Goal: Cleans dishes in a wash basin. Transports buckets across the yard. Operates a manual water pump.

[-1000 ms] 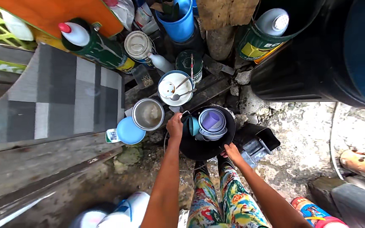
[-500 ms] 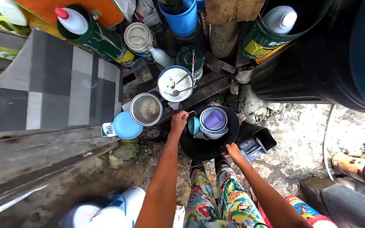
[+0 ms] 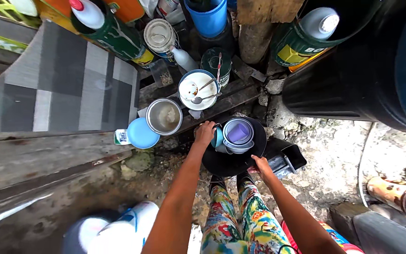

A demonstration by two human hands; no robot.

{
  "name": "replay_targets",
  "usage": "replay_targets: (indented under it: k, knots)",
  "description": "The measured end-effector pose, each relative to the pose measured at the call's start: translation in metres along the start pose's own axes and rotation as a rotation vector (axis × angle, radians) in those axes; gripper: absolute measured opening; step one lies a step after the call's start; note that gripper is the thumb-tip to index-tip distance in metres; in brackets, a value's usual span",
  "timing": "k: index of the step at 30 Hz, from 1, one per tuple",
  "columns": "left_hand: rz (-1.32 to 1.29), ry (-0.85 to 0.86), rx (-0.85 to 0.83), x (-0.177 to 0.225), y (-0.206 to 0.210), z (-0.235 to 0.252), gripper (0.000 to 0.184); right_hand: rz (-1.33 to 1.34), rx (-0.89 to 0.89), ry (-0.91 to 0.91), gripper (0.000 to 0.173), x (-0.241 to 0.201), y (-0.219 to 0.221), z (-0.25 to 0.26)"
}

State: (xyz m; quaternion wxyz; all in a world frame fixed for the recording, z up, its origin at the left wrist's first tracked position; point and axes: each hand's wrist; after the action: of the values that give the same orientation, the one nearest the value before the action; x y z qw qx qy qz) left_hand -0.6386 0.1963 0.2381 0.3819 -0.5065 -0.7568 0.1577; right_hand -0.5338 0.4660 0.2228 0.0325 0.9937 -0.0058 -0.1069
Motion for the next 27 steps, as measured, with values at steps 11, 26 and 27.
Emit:
replay_targets:
  k: [11,26,27]
  knots:
    - [0.098,0.101,0.079,0.024,-0.015,0.020,0.031,-0.064,0.049,-0.118,0.029,-0.011,0.003,-0.014]
    - [0.141,0.321,-0.346,0.085,0.096,-0.007,0.058,-0.416,-0.248,-0.097,0.051,0.048,-0.059,-0.018]
    - [0.127,0.257,-0.363,0.086,0.104,-0.006,0.047,-0.410,-0.240,-0.087,0.049,0.053,-0.063,-0.021]
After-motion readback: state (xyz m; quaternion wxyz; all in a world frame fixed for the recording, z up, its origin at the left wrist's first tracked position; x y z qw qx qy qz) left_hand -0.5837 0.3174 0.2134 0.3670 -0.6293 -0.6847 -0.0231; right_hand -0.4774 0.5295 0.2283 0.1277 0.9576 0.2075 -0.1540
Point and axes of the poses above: each hand's wrist, its own z-axis towards the middle knuckle, its own y-axis out of the palm, x = y × z, and after that the axes turned 11 degrees about -x, right-handed
